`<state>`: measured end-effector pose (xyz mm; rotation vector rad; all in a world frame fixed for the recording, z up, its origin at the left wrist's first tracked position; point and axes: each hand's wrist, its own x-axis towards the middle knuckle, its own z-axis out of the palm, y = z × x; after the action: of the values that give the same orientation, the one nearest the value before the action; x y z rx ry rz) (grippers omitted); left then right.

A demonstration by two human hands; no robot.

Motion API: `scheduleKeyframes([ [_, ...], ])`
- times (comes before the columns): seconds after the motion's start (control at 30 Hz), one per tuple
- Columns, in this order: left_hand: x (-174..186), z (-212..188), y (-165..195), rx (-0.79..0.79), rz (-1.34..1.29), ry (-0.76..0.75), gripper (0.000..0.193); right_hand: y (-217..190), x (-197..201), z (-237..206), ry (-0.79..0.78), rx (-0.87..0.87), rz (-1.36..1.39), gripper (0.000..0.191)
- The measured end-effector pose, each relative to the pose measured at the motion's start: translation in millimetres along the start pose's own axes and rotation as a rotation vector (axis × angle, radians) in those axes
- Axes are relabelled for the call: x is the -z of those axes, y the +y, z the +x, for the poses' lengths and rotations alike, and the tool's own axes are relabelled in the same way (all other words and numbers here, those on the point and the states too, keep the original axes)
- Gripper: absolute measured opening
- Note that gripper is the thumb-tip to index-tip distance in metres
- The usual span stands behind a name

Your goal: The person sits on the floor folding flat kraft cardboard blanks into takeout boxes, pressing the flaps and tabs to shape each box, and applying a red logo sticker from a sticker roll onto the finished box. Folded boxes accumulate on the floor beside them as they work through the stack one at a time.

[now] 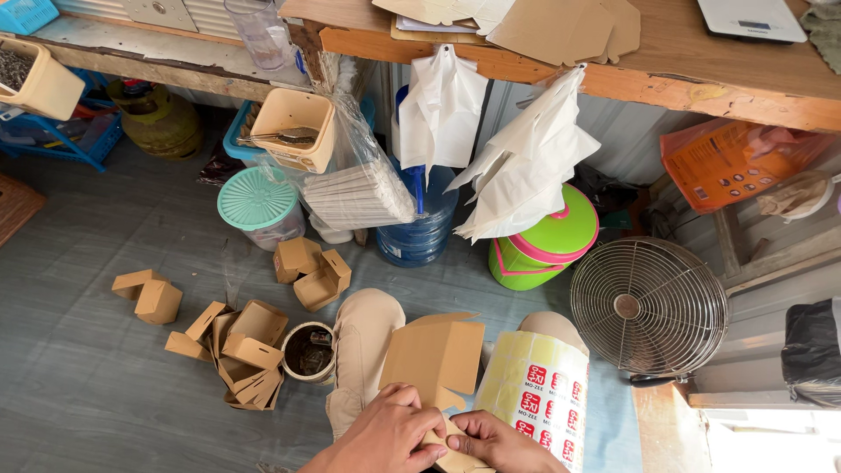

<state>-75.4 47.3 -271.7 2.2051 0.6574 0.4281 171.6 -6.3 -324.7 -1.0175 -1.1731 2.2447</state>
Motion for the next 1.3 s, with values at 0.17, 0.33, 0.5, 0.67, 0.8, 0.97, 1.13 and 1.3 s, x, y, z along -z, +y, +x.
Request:
scheduleKeyframes([
  [0.17,-4.9,-0.4,-5.1,-0.044,0.096,-0.041,0.023,0.3,2.3,0.9,-0.053,-0.031,0.019,0.033],
  [0.33,-12.4,-2.3,-5.9,0.012,0.197,-0.026,0.029,3.7,4.0,4.7,-0.053,-0.034,0.021,0.035],
  [0.5,-17.7,4.3,-2.2,0.108,0.158,0.027,0.027,8.2,7.2,6.0,-0.049,0.009,0.011,0.036],
  [0.67,-20.6,11.3,-0.6,0.091,0.176,0.047,0.024,10.3,11.9,2.7,-0.100,0.071,-0.047,0.036],
  [0.8,-24.2,15.4,-0.1,0.118,0.164,0.051,0.022,13.9,13.5,1.4,-0.019,-0.046,0.075,0.036],
  [0.97,-22.8,17.9,3.7,0.181,0.142,0.006,0.021,18.0,14.7,1.2,-0.082,0.036,0.075,0.030],
  [1.13,-11.0,16.4,6.8,0.173,0.093,-0.012,0.019,14.3,9.9,0.3,-0.033,-0.004,0.054,0.034],
  [1.3,-6.3,17.5,9.9,0.141,0.082,0.013,0.018,10.5,7.4,0.9,-0.061,0.073,-0.006,0.037],
])
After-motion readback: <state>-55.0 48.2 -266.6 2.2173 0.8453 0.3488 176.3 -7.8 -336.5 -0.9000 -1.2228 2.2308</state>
